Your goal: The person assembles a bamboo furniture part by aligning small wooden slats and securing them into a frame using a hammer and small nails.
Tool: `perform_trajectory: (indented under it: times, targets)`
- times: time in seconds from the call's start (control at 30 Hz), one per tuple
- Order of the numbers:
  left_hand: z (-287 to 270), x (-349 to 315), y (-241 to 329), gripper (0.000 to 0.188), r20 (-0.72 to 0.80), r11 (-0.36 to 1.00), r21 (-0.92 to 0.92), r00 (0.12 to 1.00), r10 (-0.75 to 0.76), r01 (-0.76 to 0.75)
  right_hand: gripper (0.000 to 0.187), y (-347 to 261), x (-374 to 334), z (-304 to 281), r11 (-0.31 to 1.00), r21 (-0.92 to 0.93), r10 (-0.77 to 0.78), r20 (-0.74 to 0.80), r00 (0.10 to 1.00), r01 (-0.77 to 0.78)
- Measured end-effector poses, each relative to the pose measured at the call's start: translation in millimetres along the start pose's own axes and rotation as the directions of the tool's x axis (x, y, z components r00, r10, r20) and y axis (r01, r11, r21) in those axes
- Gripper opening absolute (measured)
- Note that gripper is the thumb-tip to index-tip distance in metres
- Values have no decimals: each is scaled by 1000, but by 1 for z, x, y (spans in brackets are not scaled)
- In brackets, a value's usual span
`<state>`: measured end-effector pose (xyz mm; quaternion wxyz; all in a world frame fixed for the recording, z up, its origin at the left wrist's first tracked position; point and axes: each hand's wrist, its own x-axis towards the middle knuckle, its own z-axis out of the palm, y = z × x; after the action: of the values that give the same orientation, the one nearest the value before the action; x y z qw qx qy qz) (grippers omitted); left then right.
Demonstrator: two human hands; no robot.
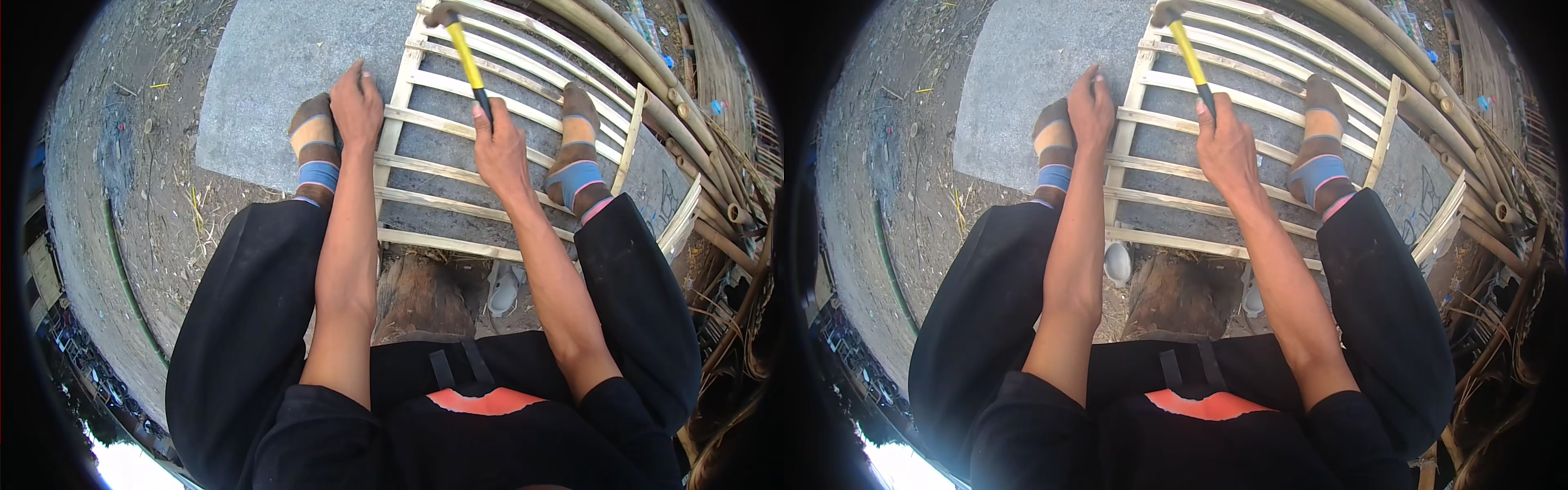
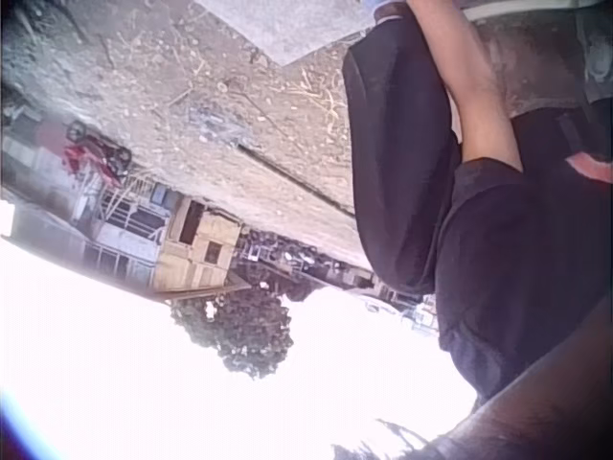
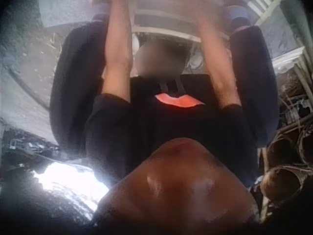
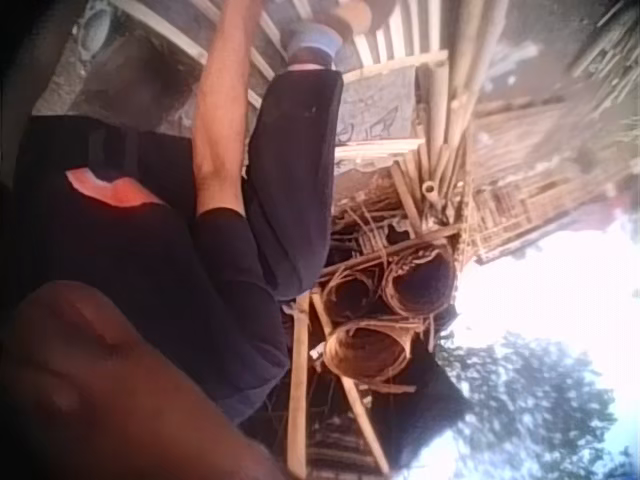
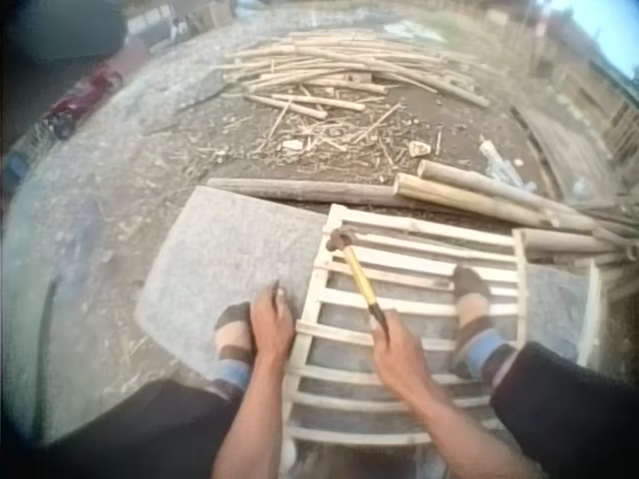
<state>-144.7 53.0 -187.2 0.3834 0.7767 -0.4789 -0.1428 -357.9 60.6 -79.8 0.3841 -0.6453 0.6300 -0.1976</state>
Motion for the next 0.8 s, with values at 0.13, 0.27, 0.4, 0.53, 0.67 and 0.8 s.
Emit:
perform_trajectory:
  times: [0.13,0.27,0.4,0.53,0.67,0.8]
  targets:
    - [2,-29,2,31,-20,995,91,999,38,-36,21,4,-3,-1,997,-80,17,-6,1000,-17]
    - [-7,-30,5,32,72,977,207,997,33,-48,23,-19,-1,-10,992,40,-117,-91,989,121]
    - [-5,-32,6,32,111,974,225,994,8,-33,22,-5,-4,4,995,-13,-98,-64,993,97]
    - [1,-37,7,33,122,976,214,993,2,-29,21,15,-1,10,995,-95,-22,8,1000,23]
    - [-2,-36,1,34,114,980,198,994,0,-23,22,6,-3,7,998,27,-53,-56,997,54]
    - [2,-37,4,37,147,978,207,989,-8,-23,24,10,-3,15,999,-35,-37,-34,999,36]
